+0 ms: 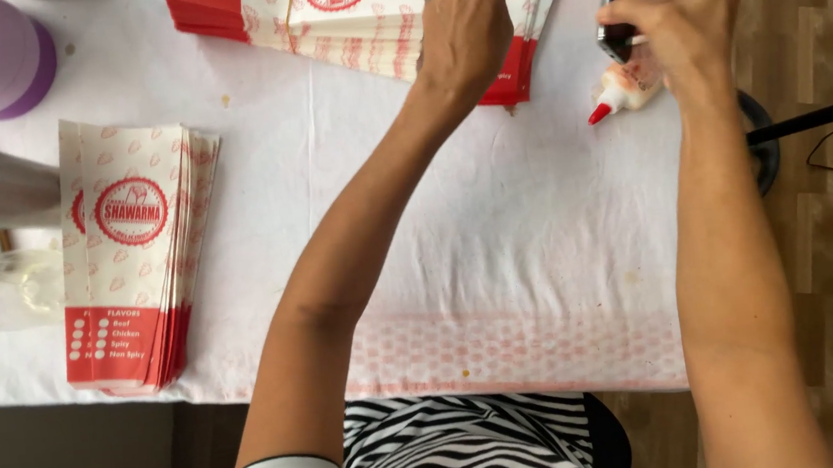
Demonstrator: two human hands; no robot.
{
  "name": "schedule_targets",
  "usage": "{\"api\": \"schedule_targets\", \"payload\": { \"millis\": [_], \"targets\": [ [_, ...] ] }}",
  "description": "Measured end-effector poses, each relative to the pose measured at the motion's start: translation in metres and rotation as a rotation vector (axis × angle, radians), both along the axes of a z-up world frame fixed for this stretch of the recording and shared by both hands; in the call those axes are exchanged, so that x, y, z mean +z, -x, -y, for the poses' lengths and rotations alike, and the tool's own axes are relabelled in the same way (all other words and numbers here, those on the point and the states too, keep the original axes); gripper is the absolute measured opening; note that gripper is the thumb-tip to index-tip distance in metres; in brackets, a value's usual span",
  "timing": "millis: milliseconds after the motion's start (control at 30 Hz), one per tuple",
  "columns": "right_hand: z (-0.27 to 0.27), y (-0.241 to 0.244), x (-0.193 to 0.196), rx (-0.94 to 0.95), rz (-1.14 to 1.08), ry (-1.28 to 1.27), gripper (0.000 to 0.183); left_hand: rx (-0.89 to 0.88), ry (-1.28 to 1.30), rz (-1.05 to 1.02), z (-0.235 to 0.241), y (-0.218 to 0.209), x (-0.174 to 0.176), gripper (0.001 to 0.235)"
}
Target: Arranging and overlapping paper bags on a table before applying glue to the edges for assembly.
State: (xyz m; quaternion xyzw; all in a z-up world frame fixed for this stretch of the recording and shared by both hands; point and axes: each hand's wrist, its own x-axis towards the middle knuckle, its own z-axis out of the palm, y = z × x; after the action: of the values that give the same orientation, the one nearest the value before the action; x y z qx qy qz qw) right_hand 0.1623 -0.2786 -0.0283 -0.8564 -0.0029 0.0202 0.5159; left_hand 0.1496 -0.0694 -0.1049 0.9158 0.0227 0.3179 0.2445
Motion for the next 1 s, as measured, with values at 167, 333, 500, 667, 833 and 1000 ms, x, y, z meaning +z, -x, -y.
{"api": "schedule_targets", "payload": {
  "millis": [167, 333, 500, 667, 833, 1000],
  "targets": [
    [-0.047, 0.013, -0.016, 0.113, 0.168, 0.437, 0.065, -0.014, 0.087, -0.049, -0.057, 0.075, 0.036, 0.023],
    [-0.061, -0.005, -0.064, 0.283, 0.340, 0.656, 0.078, 0.115, -0.073, -0.011, -0.151, 0.204, 0.053, 0.045],
    [-0.030, -0.014, -0.091, 0.383, 0.640, 0.722, 0.050, 0.417, -0.187, -0.204, -0.213, 0.349, 0.080, 0.032],
    [-0.002, 0.032, -0.083, 0.511, 0.811, 0.649, 0.039, 0.505, -0.212, -0.495, -0.229, 0.416, 0.031, 0.074],
    [0.002, 0.110, -0.055, 0.600, 0.525, 0.416, 0.033, 0.525, -0.147, -0.647, -0.214, 0.433, 0.007, 0.091],
    [0.023, 0.167, -0.038, 0.620, 0.403, 0.333, 0.030, 0.558, -0.447, -0.594, -0.200, 0.437, -0.030, 0.060]
  ]
}}
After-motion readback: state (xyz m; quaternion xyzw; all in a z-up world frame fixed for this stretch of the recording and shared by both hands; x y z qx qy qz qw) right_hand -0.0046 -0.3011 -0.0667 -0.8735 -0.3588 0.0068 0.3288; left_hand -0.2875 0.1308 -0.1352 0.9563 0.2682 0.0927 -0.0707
